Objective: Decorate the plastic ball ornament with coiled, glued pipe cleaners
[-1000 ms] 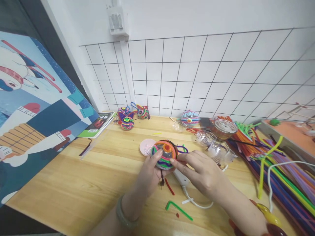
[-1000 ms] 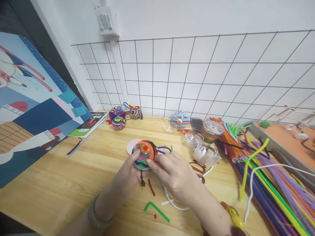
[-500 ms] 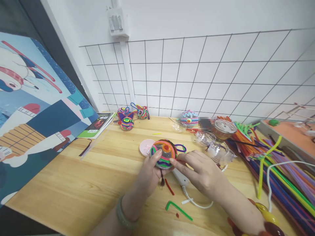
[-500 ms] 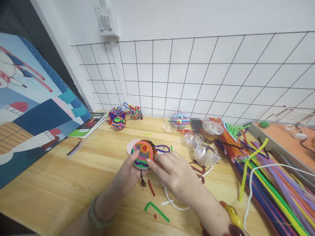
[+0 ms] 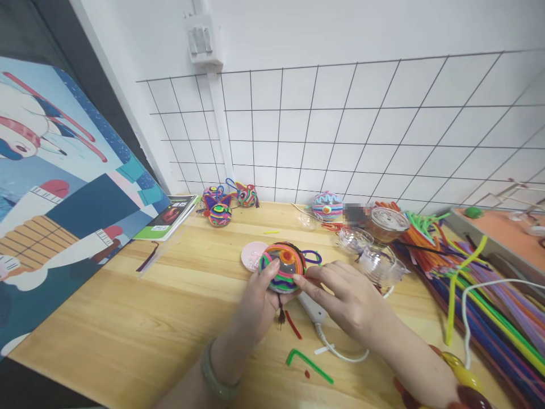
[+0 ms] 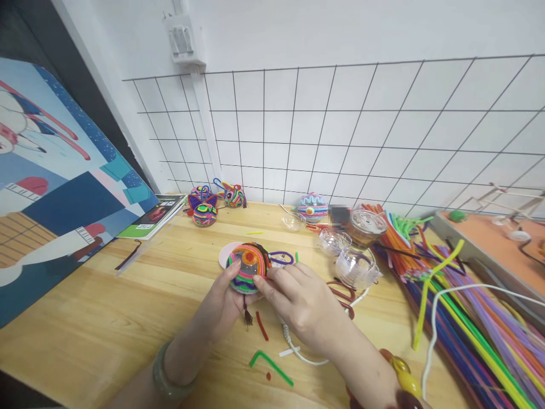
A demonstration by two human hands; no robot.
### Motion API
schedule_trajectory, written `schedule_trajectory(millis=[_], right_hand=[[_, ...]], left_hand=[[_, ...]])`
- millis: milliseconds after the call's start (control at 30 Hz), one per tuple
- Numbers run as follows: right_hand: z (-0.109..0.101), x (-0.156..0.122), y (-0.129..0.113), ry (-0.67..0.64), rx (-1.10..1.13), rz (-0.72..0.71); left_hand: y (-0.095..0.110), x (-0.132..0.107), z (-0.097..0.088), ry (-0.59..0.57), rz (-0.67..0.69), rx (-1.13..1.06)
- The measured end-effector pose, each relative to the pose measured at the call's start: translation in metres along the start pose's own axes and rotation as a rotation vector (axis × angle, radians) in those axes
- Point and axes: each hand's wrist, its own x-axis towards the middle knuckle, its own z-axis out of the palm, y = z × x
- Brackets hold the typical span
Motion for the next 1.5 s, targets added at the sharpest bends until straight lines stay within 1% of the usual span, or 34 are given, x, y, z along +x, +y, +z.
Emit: schedule_trajectory(millis=[167,300,400,500,567,667,733,833,933,1033,1067,1100,1133,1167,1200,1233,1267,1300,1367,1500], right_hand=[[0.002,0.000,0.000,0.003,0.003,0.008],[0.002,0.003,-0.002,0.044,0.015,0.045],[-0.002,0.007,-0.006,0.078,0.050,0.115],[-0.009,0.010,-0.012,0.032,0.115,0.211],[-0.014,0.011,-0.016,-0.021,0.191,0.301],[-0.024,0.013,-0.021,-0.143,0.416,0.482],[-0.032,0.015,-0.024,-0.225,0.593,0.576],[-0.043,0.018,-0.028,-0.322,0.820,0.675],[-0.049,0.019,-0.030,-0.428,1.093,0.748],[-0.046,0.017,-0.026,-0.472,1.386,0.825],[-0.043,0.015,-0.023,-0.458,1.439,0.862],[-0.038,0.014,-0.018,-0.431,1.443,0.905],[-0.032,0.012,-0.014,-0.411,1.390,0.946],[-0.026,0.011,-0.009,-0.396,1.253,0.981],[-0.019,0.009,-0.005,-0.392,1.046,1.010],[-0.011,0.008,-0.002,-0.446,0.788,1.015],[-0.004,0.007,0.000,-0.538,0.531,1.000],[0.004,0.006,0.000,-0.582,0.403,1.004],[0.016,0.004,-0.005,-0.645,0.266,1.003],[0.032,0.004,-0.025,-0.671,0.105,0.996]], left_hand=[[-0.001,0.001,0.000,0.045,-0.009,-0.004],[0.001,0.002,0.001,0.050,0.035,-0.019],[0.005,0.003,0.001,0.104,0.106,-0.008],[0.008,0.004,0.002,0.148,0.174,0.042],[0.009,0.004,0.002,0.154,0.211,0.075],[0.009,0.002,0.002,0.155,0.266,0.122],[0.008,0.002,0.001,0.157,0.297,0.153],[0.008,0.002,0.001,0.139,0.336,0.186],[0.007,0.003,-0.001,0.127,0.361,0.218],[0.008,0.004,-0.005,0.106,0.373,0.194],[0.010,0.005,-0.007,0.093,0.372,0.165],[0.012,0.005,-0.009,0.082,0.370,0.128],[0.014,0.005,-0.011,0.068,0.359,0.087],[0.018,0.005,-0.012,0.059,0.345,0.047],[0.021,0.004,-0.014,0.054,0.331,0.012],[0.025,0.004,-0.015,0.038,0.319,-0.018],[0.029,0.004,-0.016,0.003,0.301,-0.043],[0.033,0.003,-0.017,-0.026,0.292,-0.063],[0.038,0.001,-0.020,-0.066,0.267,-0.101],[0.040,-0.002,-0.025,-0.119,0.222,-0.159]])
